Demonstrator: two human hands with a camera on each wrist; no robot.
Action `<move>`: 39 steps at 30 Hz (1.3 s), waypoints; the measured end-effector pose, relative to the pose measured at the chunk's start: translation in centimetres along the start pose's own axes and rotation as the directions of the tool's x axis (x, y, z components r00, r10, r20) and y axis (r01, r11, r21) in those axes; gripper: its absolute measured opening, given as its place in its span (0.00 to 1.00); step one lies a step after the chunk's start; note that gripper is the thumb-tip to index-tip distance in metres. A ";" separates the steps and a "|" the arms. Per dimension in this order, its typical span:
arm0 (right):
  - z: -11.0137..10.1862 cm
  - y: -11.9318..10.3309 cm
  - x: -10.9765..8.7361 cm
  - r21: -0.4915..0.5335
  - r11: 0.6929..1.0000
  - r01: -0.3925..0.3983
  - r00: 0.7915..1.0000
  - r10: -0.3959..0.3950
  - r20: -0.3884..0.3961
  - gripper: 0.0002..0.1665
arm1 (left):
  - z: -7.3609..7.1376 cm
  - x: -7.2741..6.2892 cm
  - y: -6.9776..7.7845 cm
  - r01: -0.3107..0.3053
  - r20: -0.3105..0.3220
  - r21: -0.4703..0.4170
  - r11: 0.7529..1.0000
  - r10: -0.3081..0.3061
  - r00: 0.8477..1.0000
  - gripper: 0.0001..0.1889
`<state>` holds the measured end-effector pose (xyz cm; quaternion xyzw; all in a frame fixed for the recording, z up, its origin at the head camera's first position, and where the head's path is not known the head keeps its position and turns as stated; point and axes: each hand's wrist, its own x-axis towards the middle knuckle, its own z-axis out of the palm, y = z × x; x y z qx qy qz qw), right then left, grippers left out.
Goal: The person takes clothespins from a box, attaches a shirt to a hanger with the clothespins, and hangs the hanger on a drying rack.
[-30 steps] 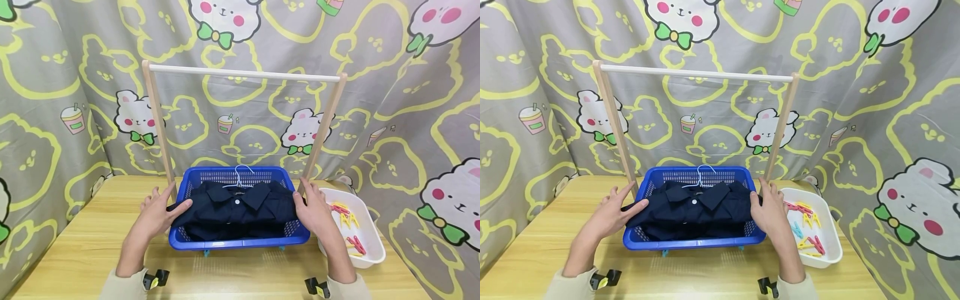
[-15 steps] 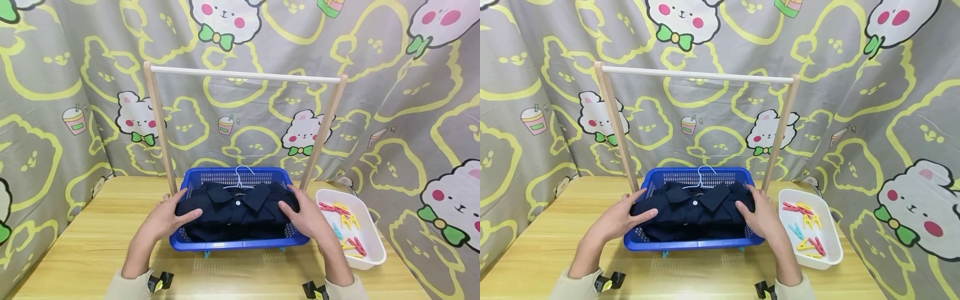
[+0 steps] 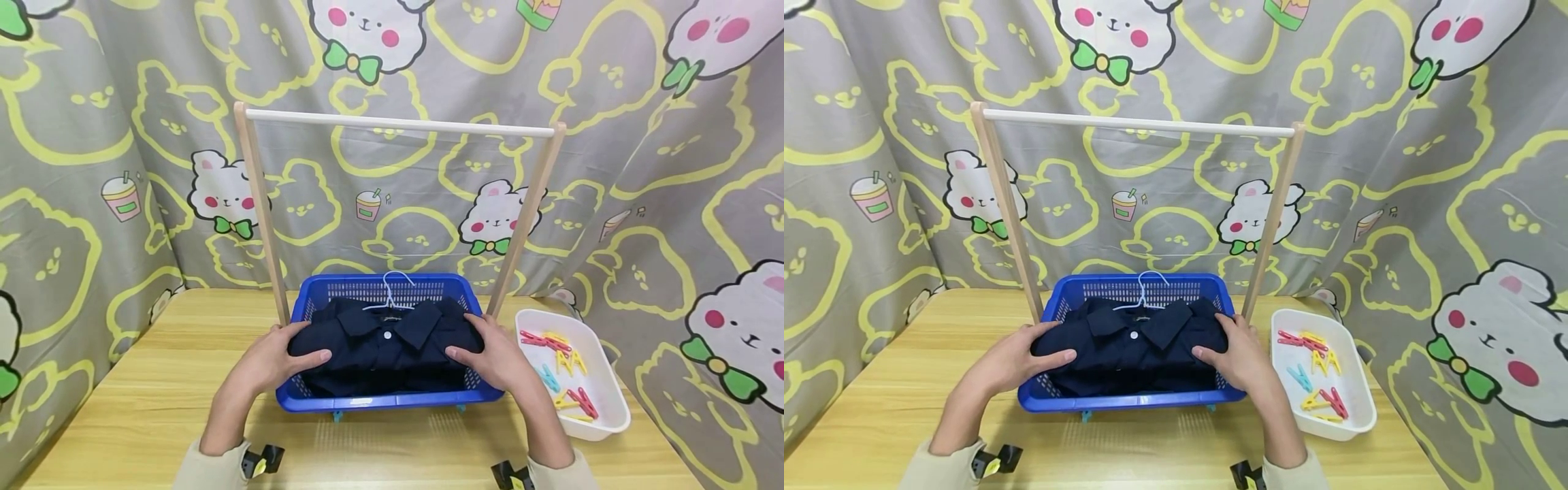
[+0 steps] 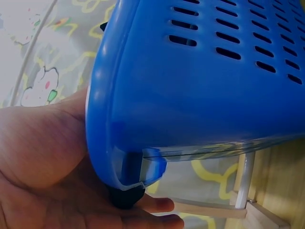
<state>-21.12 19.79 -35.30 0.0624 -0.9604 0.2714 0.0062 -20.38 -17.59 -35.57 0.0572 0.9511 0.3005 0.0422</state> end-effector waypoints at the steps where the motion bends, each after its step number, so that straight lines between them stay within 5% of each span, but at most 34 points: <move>1: 0.0 0.0 0.0 0.000 1.000 -0.005 1.000 0.005 0.003 0.51 | 0.0 0.0 0.0 -0.003 0.001 0.001 1.000 0.003 1.000 0.49; 13: -0.1 0.0 0.0 0.009 0.999 -0.031 0.999 0.031 0.037 0.56 | 0.0 0.1 0.1 -0.031 0.016 -0.027 0.999 0.031 0.999 0.47; 39: 0.2 0.2 0.2 0.040 0.999 -0.008 1.000 0.009 -0.018 0.48 | 0.2 0.2 0.6 -0.002 -0.033 -0.035 0.999 0.001 0.999 0.45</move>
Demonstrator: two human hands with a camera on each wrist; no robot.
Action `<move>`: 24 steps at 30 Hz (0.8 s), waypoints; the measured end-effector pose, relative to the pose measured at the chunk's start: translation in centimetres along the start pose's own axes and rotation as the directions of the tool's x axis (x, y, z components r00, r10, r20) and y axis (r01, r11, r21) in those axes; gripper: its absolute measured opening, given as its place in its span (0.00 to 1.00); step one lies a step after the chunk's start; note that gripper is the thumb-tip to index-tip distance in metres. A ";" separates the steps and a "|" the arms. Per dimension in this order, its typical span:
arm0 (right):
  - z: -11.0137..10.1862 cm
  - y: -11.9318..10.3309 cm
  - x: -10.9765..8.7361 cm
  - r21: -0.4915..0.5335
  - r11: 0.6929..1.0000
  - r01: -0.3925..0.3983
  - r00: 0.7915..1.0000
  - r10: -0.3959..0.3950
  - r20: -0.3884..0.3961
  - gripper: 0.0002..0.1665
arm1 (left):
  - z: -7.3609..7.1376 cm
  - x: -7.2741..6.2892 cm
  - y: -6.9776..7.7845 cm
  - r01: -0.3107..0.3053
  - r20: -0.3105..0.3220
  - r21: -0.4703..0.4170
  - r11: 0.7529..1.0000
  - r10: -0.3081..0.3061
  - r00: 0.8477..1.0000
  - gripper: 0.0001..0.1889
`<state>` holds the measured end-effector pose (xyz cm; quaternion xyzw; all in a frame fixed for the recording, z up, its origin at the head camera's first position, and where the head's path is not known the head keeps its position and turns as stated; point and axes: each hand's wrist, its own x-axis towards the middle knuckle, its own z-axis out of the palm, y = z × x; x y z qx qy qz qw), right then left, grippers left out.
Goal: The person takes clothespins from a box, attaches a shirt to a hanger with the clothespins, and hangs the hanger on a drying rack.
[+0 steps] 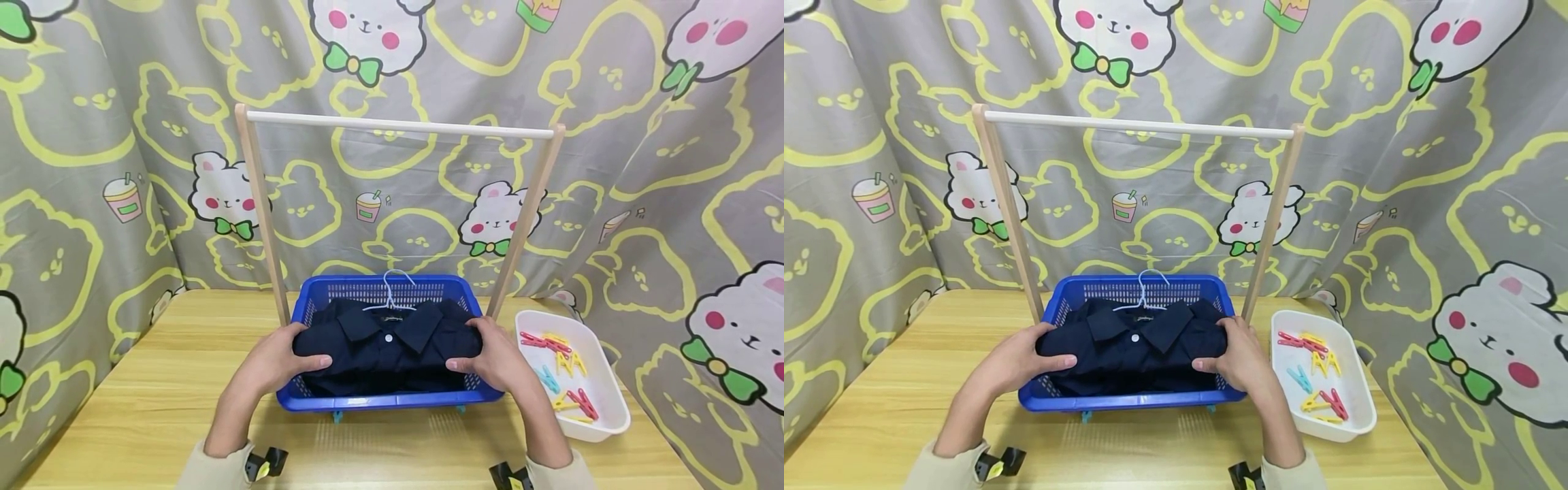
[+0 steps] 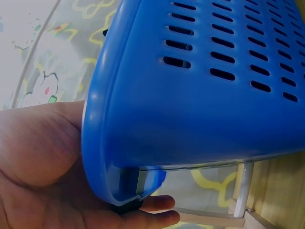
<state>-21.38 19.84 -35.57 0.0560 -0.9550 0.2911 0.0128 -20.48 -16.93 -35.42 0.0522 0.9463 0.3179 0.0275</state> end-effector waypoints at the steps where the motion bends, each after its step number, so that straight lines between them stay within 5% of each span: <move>1: 0.0 0.0 0.0 0.008 1.000 -0.004 1.000 0.004 0.000 0.49 | 0.0 0.0 0.1 0.001 -0.006 -0.001 1.000 -0.001 1.000 0.46; 24: -0.8 -0.6 -0.5 0.096 0.995 -0.029 0.998 0.035 -0.058 0.48 | -0.5 -0.5 0.9 -0.029 -0.102 0.011 1.000 0.030 0.994 0.45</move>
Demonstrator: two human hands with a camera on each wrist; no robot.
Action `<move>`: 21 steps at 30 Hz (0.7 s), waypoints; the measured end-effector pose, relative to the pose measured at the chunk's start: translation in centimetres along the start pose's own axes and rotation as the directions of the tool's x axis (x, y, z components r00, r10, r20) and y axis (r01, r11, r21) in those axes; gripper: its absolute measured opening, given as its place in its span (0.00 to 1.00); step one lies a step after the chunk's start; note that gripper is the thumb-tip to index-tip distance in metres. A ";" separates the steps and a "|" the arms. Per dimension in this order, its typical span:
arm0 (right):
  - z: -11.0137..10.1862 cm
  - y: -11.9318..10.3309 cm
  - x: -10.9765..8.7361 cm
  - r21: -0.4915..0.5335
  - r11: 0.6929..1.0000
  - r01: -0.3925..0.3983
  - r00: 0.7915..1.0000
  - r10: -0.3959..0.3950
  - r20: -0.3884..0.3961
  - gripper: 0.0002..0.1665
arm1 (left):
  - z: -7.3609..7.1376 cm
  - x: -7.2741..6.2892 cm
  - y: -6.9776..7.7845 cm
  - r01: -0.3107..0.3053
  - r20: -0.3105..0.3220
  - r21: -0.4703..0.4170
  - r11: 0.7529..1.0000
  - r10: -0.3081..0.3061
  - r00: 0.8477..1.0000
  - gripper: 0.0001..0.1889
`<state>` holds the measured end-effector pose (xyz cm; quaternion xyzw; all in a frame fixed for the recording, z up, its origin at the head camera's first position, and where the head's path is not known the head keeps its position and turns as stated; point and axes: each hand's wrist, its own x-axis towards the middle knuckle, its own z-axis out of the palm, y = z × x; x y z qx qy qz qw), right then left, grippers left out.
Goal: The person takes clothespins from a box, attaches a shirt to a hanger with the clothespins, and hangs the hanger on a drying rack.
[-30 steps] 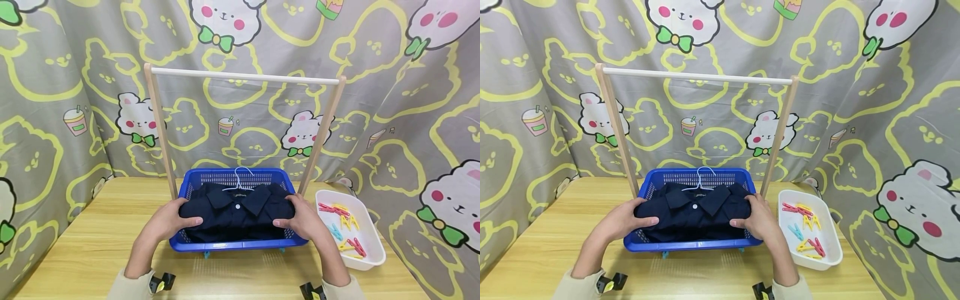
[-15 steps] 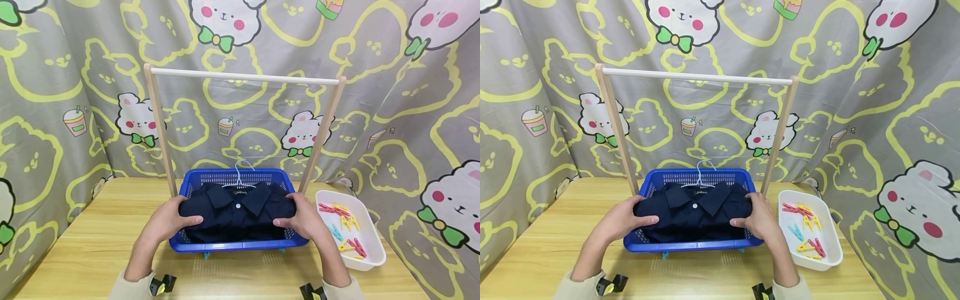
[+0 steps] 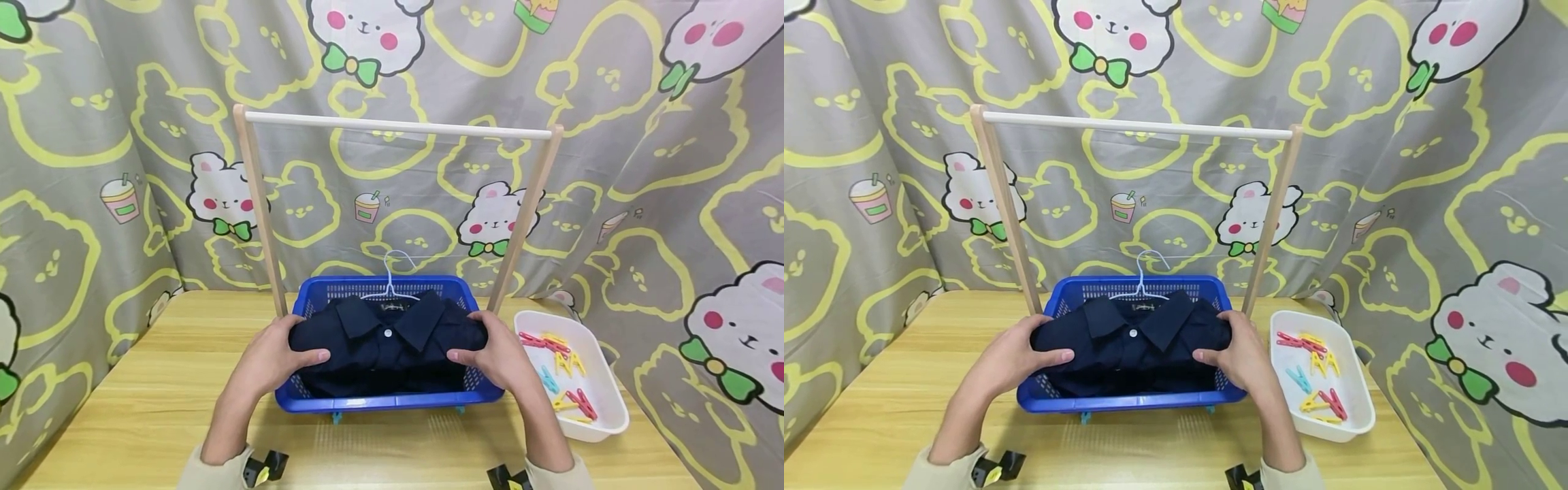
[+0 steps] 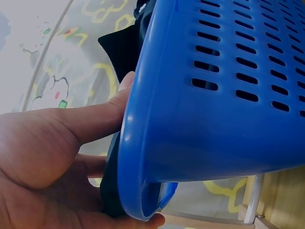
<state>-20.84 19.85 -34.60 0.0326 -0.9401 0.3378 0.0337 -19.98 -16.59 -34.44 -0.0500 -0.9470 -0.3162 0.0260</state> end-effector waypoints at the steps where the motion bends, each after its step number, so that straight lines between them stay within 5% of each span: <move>1: 0.0 -0.1 0.0 0.004 1.000 -0.006 1.000 0.006 -0.005 0.47 | -0.1 0.0 0.0 0.000 0.001 0.000 1.000 0.000 1.000 0.45; 11: 0.1 -0.5 0.1 0.053 0.998 -0.021 0.993 0.027 -0.117 0.28 | -0.5 -0.3 0.3 0.012 -0.008 -0.011 1.000 -0.012 1.000 0.45; 21: 0.1 -0.8 0.2 0.068 0.998 -0.002 0.985 0.013 -0.173 0.22 | -0.7 -0.5 0.4 0.003 -0.010 -0.072 0.997 -0.003 1.000 0.42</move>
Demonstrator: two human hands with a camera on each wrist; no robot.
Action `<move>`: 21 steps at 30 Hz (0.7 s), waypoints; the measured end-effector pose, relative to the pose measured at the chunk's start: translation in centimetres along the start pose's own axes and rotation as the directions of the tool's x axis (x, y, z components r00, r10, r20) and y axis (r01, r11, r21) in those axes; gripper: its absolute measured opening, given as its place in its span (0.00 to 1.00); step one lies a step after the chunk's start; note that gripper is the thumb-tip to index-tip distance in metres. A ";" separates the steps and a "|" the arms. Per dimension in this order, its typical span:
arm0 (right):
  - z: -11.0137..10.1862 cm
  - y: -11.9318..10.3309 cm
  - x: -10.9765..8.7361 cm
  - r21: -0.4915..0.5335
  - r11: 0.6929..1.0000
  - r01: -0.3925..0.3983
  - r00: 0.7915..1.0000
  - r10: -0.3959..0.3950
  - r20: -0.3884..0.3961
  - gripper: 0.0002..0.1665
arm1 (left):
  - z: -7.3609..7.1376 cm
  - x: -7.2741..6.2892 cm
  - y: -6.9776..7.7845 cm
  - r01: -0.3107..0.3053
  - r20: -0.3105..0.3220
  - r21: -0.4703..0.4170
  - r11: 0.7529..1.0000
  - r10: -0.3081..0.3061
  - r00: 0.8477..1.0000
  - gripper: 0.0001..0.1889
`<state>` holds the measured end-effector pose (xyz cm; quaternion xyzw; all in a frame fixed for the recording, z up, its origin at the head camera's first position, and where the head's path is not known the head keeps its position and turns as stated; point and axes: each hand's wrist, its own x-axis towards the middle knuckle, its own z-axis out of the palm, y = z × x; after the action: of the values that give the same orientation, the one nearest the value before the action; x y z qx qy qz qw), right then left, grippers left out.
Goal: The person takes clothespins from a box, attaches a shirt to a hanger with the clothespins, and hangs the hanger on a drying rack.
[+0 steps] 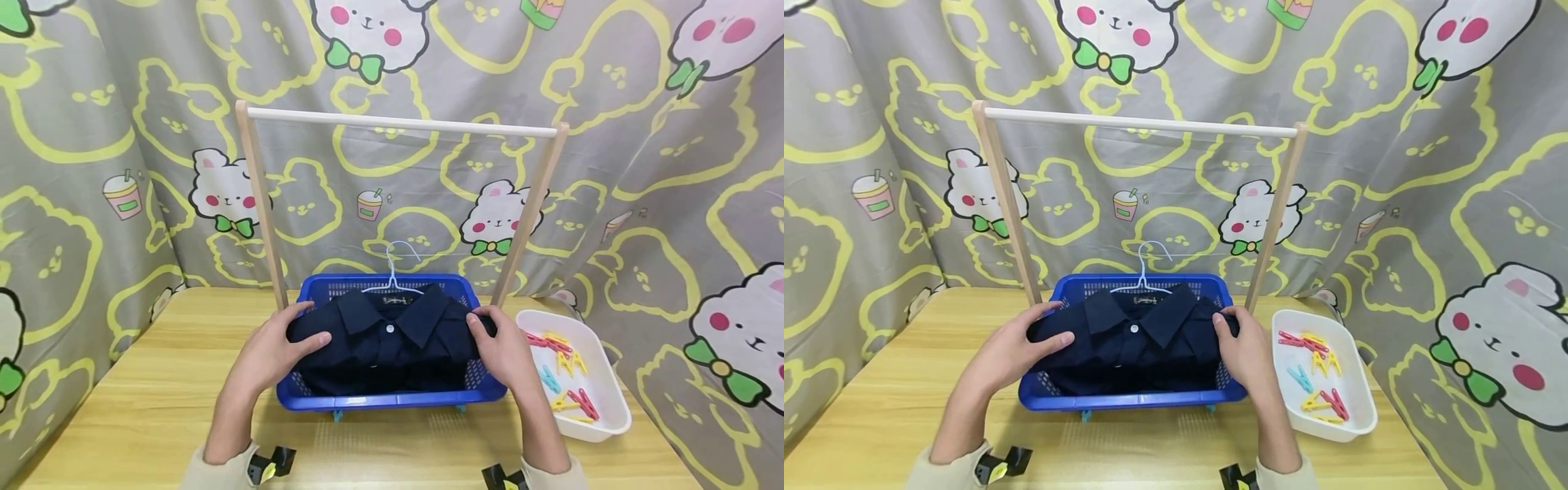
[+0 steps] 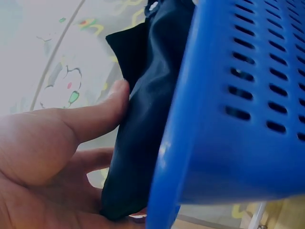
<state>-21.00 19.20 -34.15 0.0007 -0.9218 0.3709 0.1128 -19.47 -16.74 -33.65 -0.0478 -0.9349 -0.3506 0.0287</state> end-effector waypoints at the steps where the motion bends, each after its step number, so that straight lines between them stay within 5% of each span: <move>1: 0.0 0.0 0.0 0.001 1.000 -0.001 1.000 0.001 -0.006 0.22 | 0.0 0.0 0.0 -0.005 -0.003 -0.010 1.000 0.005 1.000 0.41; 11: -0.1 -0.4 0.0 0.053 0.999 0.007 0.999 -0.005 -0.040 0.21 | -0.3 -0.3 0.3 0.006 -0.084 -0.053 0.999 -0.010 0.996 0.25; 21: -0.4 -0.3 -0.1 0.082 0.996 -0.035 0.997 0.040 -0.062 0.23 | -0.4 -0.1 0.4 0.035 -0.141 -0.102 0.994 -0.049 0.989 0.21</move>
<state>-20.79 19.25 -33.66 -0.0238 -0.9018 0.4099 0.1349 -19.31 -16.67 -33.07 -0.0043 -0.9125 -0.3999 0.0858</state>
